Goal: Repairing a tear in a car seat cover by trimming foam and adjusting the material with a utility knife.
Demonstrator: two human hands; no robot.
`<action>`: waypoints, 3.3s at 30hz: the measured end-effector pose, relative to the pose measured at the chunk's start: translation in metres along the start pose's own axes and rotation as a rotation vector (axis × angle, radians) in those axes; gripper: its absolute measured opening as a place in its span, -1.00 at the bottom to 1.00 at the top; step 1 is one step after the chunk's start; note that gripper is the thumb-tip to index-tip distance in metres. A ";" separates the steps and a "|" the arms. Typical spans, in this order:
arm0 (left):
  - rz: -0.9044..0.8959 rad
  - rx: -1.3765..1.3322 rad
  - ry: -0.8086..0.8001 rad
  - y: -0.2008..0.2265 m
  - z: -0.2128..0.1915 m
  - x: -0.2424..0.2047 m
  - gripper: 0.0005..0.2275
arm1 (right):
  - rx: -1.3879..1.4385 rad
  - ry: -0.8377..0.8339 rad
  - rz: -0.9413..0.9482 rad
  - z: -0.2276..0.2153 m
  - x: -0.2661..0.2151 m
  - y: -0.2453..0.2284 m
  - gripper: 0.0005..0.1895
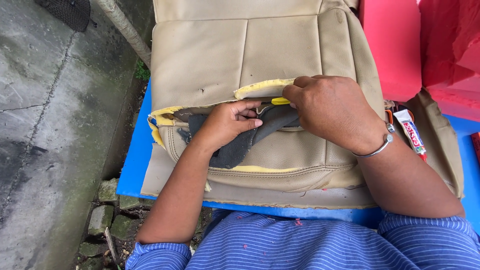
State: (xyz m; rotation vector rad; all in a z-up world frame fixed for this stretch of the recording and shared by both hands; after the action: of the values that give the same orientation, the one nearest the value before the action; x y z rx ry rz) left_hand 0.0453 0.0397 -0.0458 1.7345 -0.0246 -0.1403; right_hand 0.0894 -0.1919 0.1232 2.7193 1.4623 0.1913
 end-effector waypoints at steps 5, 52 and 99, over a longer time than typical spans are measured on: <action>0.034 -0.089 0.085 0.003 0.002 0.000 -0.69 | 0.009 0.001 -0.002 0.003 0.001 0.002 -0.91; 0.156 -0.434 0.140 -0.009 0.009 0.005 -0.52 | -0.032 0.078 -0.009 0.006 0.004 -0.007 -0.82; 0.218 -0.074 0.113 -0.006 0.003 0.046 -0.32 | -0.181 0.222 -0.010 0.048 0.019 0.008 -0.76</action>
State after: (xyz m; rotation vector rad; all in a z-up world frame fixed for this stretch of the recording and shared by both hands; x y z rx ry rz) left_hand 0.0900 0.0338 -0.0558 1.6512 -0.1233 0.1155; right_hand 0.1131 -0.1798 0.0779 2.6124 1.4283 0.6117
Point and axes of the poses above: each hand's wrist, its own x-axis towards the middle knuckle, its own z-axis out of the palm, y = z × x, the point moved 1 cm from there along x, towards the middle knuckle, and after that the axes turned 4 degrees about -y, right-handed, at the moved point
